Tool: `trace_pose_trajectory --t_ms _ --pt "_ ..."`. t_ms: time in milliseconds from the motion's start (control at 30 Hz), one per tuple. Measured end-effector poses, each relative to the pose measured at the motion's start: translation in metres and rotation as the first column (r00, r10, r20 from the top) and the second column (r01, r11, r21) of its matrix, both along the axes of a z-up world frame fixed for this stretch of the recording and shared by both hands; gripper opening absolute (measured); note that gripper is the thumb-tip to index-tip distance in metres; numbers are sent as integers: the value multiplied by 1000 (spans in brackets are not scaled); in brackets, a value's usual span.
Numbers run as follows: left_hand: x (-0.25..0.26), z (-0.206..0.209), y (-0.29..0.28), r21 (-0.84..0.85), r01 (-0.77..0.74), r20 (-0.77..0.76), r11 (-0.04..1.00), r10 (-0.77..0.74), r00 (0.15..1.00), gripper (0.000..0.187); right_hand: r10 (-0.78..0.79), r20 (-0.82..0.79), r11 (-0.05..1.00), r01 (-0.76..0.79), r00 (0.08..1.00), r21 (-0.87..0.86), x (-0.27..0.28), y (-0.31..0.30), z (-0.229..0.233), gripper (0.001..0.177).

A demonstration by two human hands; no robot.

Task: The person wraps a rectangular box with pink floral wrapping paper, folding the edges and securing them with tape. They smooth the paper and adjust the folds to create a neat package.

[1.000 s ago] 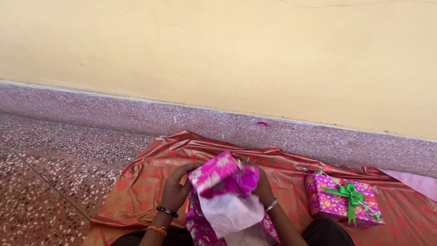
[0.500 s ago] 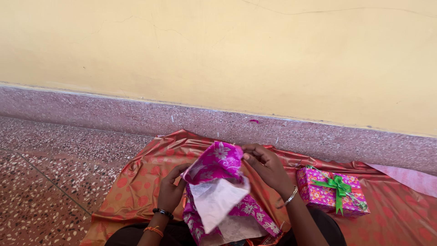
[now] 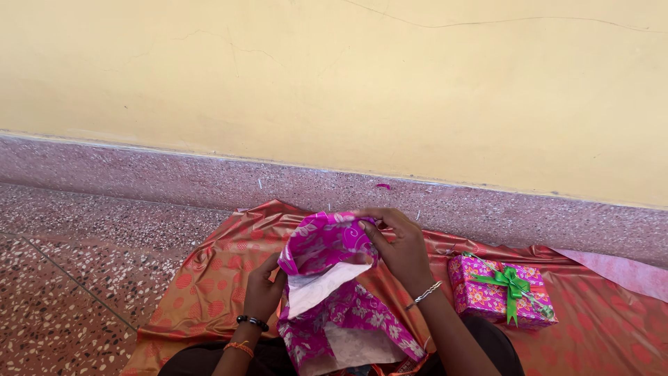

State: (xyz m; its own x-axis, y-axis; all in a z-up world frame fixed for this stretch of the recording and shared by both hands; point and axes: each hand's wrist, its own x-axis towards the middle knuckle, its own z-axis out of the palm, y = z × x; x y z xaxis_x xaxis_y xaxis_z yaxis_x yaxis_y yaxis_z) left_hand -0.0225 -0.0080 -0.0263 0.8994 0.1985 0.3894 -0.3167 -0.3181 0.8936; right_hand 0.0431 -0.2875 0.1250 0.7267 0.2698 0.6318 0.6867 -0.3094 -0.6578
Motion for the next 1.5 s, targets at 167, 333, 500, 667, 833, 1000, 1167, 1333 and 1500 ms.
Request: trace_pose_trajectory --t_ms 167,333,500,667,833,1000,1167,1333,1500 --pt "4 -1 4 -123 -22 -193 992 -2 981 36 266 -275 910 -147 924 389 15 -15 0 25" --pt "6 -8 10 -67 71 36 995 -69 997 32 377 -204 912 -323 904 252 20 -31 -6 36" --pt "7 -7 14 -214 80 -85 974 -100 991 37 416 -319 906 -416 851 72 0 -41 -6 77" --pt "6 10 11 -68 106 -75 992 -111 991 39 451 -181 888 -459 874 -3 -12 -35 3 57" --pt "1 26 8 -21 127 -121 992 -129 984 42 337 -7 851 -308 942 -426 4 -19 20 37" --pt "-5 46 2 158 117 -55 980 -110 992 80 287 -19 828 -258 958 -497 23 -11 40 37" --pt "-11 69 -10 318 15 150 948 -66 986 100 279 37 827 -220 960 -518 24 -9 52 34" --pt "-11 87 -14 392 -85 188 916 10 982 85 211 92 834 -130 973 -537 23 -10 54 26" --pt "-11 119 -6 560 -63 293 826 -126 948 59 111 98 834 -39 989 -550 22 -14 56 26"
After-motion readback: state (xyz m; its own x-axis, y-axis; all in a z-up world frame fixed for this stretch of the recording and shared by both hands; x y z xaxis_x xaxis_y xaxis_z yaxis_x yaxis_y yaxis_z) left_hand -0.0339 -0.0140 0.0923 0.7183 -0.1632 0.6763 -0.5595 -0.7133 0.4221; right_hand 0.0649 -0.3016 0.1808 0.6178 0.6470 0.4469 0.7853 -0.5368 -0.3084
